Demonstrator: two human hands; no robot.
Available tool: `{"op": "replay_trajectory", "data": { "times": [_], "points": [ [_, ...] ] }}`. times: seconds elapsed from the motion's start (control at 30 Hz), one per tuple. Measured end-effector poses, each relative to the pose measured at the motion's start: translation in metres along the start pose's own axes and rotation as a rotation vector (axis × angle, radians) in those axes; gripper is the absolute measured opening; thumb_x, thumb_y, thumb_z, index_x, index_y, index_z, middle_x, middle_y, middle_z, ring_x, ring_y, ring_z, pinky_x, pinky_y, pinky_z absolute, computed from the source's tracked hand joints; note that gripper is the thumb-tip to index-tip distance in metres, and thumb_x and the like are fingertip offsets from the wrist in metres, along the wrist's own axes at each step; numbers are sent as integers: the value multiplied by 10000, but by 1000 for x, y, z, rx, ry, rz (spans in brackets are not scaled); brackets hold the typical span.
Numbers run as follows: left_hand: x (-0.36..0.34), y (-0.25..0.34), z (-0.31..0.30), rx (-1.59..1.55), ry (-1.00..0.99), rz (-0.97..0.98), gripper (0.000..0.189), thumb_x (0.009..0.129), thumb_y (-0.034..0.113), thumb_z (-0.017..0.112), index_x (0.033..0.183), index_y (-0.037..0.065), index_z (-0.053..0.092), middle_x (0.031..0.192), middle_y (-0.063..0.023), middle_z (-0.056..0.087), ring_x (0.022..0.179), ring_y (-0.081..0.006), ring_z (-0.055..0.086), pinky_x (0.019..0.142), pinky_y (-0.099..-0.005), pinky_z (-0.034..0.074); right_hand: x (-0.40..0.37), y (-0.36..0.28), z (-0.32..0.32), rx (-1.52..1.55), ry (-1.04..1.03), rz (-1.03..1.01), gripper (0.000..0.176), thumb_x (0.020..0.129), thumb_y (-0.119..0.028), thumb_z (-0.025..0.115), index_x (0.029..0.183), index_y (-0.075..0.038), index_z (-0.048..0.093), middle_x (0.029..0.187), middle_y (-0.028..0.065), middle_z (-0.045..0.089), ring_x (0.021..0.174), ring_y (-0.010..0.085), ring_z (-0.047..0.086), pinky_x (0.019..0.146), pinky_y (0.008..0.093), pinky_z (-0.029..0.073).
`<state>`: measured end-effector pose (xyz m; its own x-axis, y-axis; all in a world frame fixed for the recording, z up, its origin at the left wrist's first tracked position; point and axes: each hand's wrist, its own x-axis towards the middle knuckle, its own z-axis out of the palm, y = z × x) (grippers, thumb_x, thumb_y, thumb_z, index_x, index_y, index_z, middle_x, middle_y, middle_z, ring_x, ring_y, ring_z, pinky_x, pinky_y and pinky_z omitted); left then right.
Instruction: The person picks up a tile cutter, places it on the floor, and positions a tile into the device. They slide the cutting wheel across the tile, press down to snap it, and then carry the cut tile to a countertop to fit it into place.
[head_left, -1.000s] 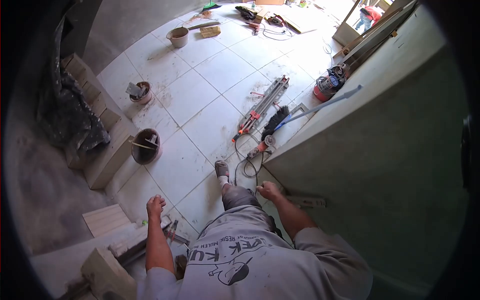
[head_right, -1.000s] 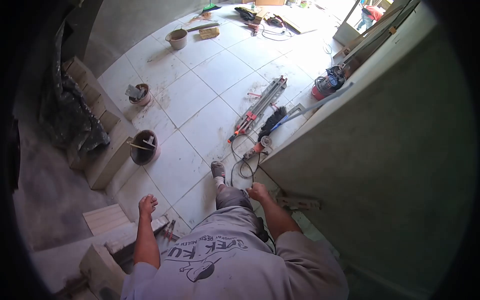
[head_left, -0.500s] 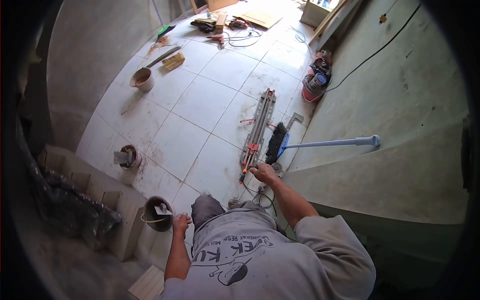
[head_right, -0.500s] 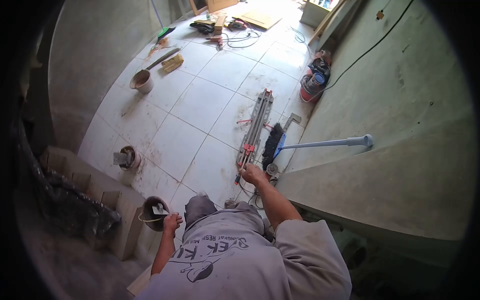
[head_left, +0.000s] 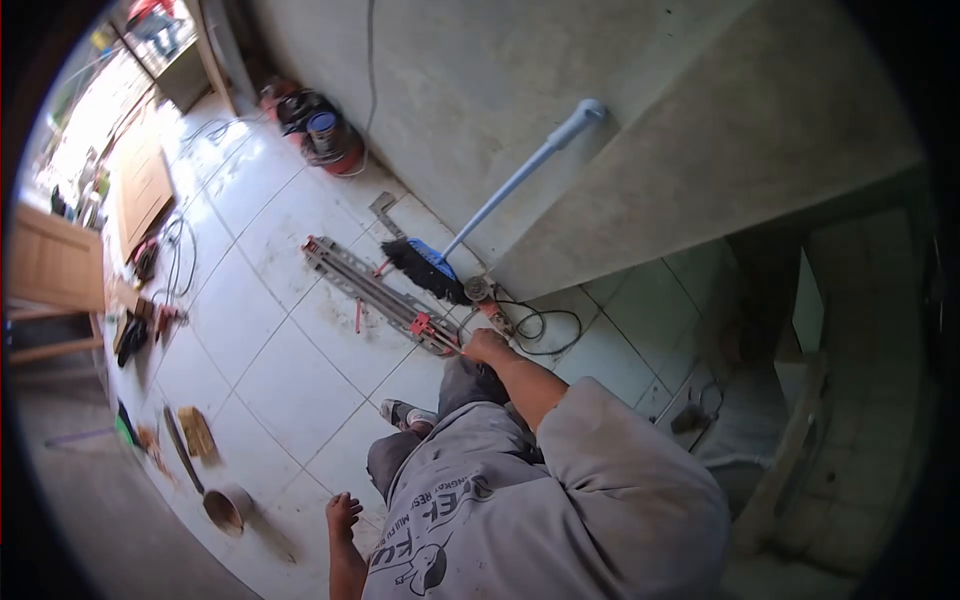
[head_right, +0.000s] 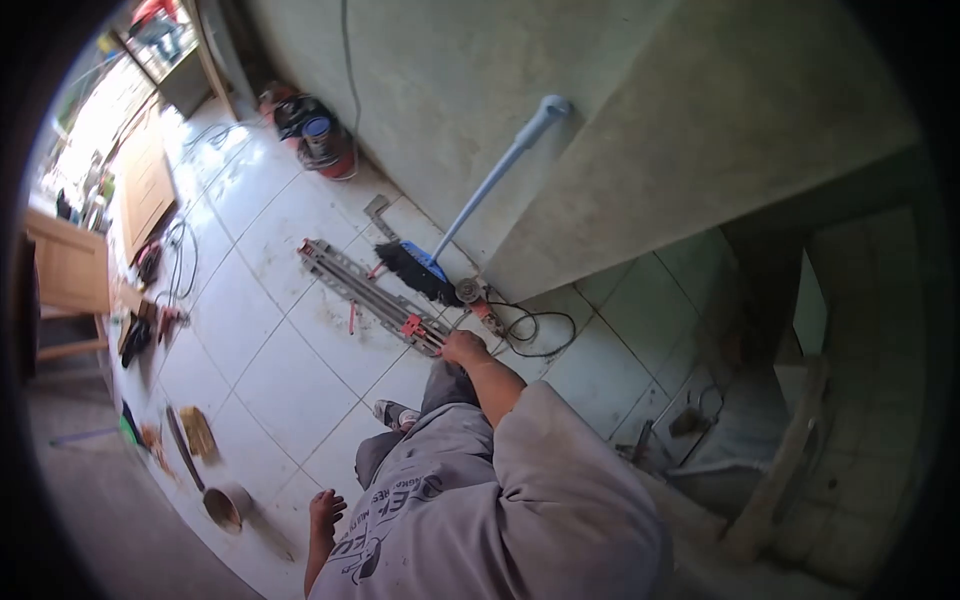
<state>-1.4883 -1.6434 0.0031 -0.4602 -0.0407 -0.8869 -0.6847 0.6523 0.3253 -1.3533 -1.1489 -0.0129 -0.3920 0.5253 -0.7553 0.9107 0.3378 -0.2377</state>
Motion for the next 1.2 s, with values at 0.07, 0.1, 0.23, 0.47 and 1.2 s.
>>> {"op": "replay_trajectory", "data": {
  "times": [0.07,0.1,0.23,0.47,1.2],
  "points": [
    [75,40,-94,202,68,95,201,854,215,525,921,25,540,658,-36,548,471,-131,508,332,-260,298,60,6,82,-59,138,-232,412,796,-374,545,969,-16,654,979,225,638,916,372,623,801,441,495],
    [99,78,-132,140,68,121,176,850,212,518,884,40,529,651,-30,538,449,-129,481,318,-260,276,44,-12,86,40,187,-224,405,792,-363,535,946,-7,651,969,225,639,893,375,626,784,444,498],
    [134,254,-173,175,275,334,245,861,320,491,963,107,559,736,-14,583,562,-120,534,447,-282,345,-13,-63,84,298,243,-159,393,787,-334,493,904,9,645,940,235,640,881,374,627,786,440,495],
    [46,388,32,204,-208,639,434,849,399,561,1149,86,554,1044,-71,622,938,-188,580,821,-361,386,4,-27,88,163,135,4,387,790,-319,507,978,-22,669,1076,229,610,984,345,606,841,419,483],
    [282,310,24,1409,-145,615,491,798,357,577,1162,32,530,1205,-219,502,1110,-410,467,919,-476,410,272,-170,209,246,188,205,628,733,-291,701,1226,-25,418,1139,203,493,1064,368,513,877,431,457]
  ]
}}
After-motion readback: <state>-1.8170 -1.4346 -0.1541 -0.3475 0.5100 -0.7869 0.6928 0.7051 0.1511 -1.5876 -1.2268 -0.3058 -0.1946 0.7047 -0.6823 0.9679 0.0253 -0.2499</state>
